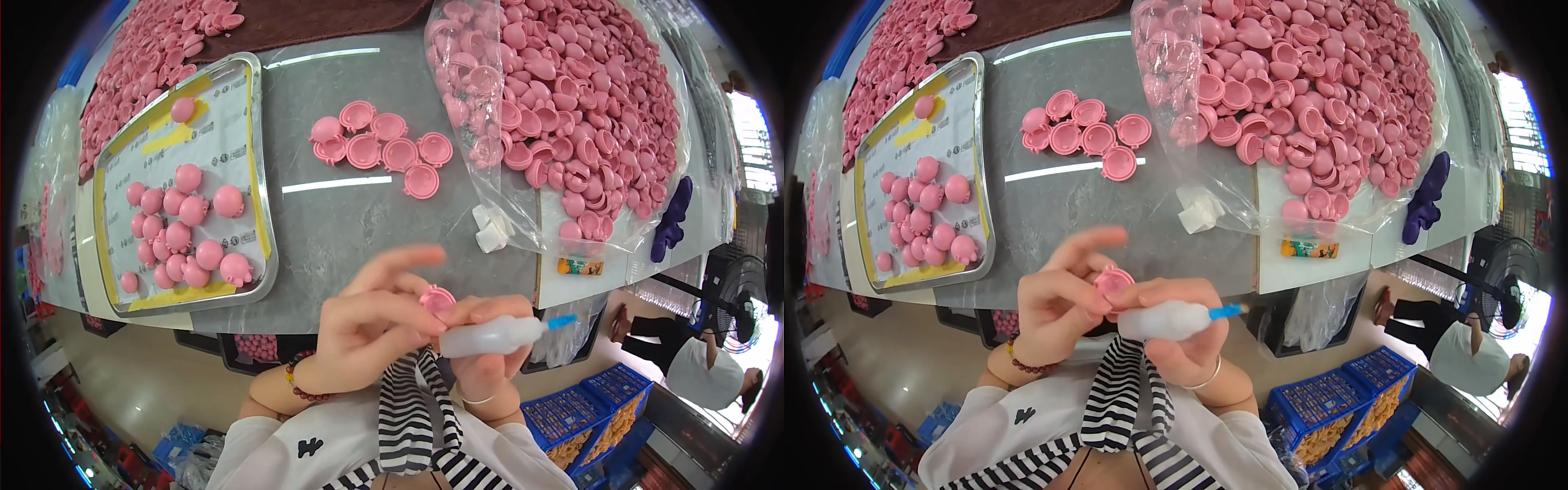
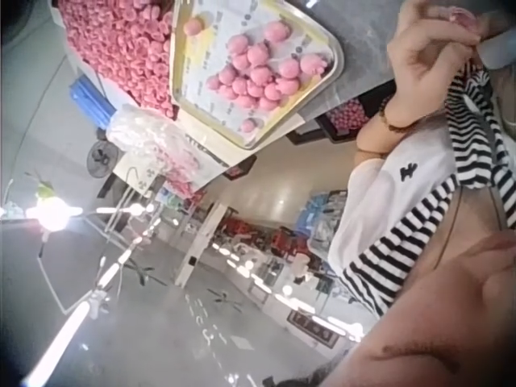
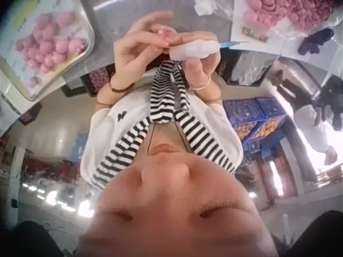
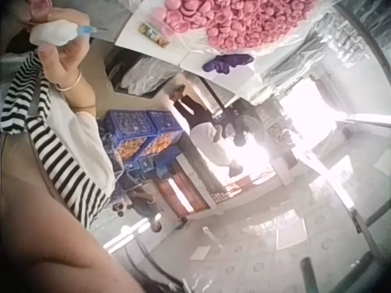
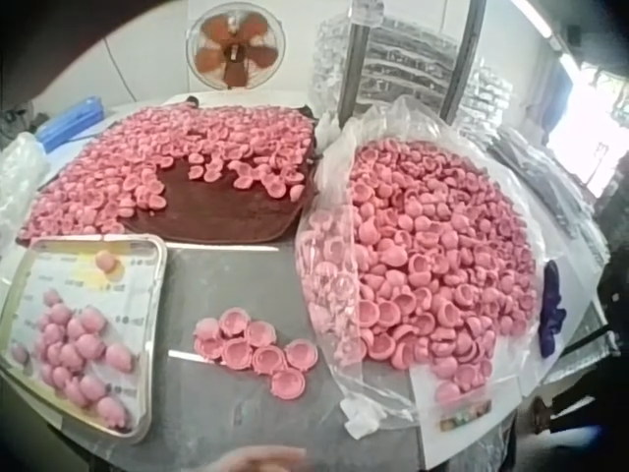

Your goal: Applying glue to and joining pink plastic spherical toy components at a factory workbench.

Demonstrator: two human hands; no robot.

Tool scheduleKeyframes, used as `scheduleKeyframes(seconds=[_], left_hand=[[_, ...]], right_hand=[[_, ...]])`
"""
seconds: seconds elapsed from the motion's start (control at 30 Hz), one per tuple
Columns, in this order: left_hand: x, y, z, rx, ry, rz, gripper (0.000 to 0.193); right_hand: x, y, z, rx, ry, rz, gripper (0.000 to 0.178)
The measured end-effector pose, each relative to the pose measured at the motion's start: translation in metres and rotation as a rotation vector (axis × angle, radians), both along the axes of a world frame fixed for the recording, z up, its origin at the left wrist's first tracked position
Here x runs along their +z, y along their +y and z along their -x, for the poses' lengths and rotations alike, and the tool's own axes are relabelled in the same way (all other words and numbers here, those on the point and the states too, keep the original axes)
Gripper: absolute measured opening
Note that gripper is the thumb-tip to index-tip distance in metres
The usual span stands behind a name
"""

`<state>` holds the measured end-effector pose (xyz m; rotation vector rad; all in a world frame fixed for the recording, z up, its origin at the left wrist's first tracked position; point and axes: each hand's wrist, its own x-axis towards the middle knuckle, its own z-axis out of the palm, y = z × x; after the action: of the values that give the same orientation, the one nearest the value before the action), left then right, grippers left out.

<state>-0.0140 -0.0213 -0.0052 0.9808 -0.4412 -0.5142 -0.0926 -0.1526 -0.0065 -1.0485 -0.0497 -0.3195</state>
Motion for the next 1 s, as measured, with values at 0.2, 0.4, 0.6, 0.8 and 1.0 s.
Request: scheduleKeyframes(seconds=[0.2,0.4,0.6,0.8,1.0], left_hand=[[0.004,0.011,-0.004,-0.18,0.312,0.135,0.032],[-0.001,0.011,-0.001,-0.174,0.228,0.14,0.04],[0.001,0.013,0.001,-0.111,0.124,0.126,0.041],[0.002,0.015,0.0,-0.112,0.088,0.051,0.041],[0.006,0.015,0.001,-0.085,0.122,0.007,0.04]], right_hand=[[0.014,-0.005,-0.006,-0.407,0.152,0.112,0.057],[0.02,-0.028,-0.012,-0.442,-0.241,0.518,0.052],[0.03,-0.02,-0.011,-0.444,-0.34,0.868,0.064],[0.034,-0.007,-0.011,-0.529,-0.277,0.839,0.056],[0.03,-0.01,-0.014,-0.493,-0.347,0.865,0.062]])
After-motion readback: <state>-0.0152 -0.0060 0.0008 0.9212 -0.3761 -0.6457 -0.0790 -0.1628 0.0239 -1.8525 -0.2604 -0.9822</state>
